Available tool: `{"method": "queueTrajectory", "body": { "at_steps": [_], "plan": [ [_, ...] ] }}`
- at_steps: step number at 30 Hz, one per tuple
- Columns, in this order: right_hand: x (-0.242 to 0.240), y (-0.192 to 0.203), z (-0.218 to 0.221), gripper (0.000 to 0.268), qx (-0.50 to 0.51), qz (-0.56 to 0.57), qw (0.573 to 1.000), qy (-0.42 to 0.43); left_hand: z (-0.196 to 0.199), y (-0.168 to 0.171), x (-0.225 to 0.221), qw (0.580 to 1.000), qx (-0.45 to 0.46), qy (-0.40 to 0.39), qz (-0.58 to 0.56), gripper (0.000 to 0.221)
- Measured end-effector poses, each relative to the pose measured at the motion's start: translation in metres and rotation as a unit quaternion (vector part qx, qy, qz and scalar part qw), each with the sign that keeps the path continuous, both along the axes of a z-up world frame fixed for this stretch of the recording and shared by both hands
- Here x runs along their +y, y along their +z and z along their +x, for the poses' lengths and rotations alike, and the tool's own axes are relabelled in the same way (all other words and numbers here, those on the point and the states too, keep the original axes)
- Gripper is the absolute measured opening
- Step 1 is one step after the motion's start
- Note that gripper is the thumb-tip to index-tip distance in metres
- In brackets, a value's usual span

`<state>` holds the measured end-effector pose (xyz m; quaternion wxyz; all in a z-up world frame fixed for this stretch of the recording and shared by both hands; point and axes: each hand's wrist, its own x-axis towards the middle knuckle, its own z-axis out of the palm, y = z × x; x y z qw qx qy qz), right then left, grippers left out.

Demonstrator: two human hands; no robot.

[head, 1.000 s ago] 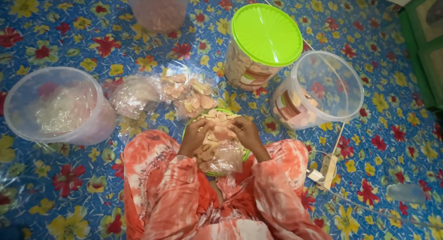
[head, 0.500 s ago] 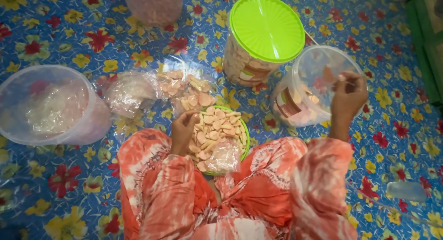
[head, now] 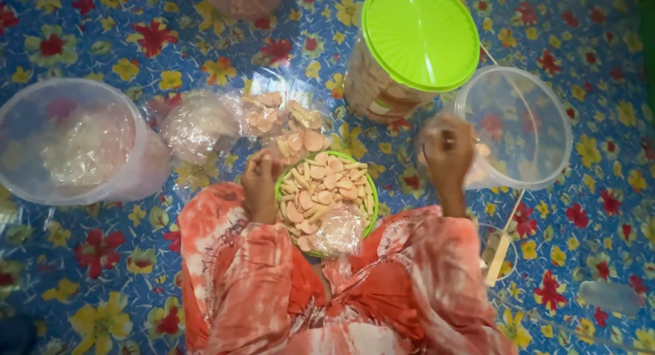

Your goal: Sorting small snack pieces from a plate into a plastic container

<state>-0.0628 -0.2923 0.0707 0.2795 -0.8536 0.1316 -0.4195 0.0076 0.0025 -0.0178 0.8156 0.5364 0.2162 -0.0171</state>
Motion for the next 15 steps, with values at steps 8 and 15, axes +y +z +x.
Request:
{"method": "queueTrajectory", "body": {
  "at_steps": [8,15],
  "plan": [
    [0.092,-0.079,0.070,0.021,0.148,0.009,0.950,0.273,0.012,0.008,0.012,0.995,0.038,0.059,-0.072,0.025],
    [0.147,-0.123,0.124,0.040,0.257,-0.106,0.895,0.349,0.024,-0.035,0.013,0.990,0.029,0.072,-0.118,0.025]
  ]
}}
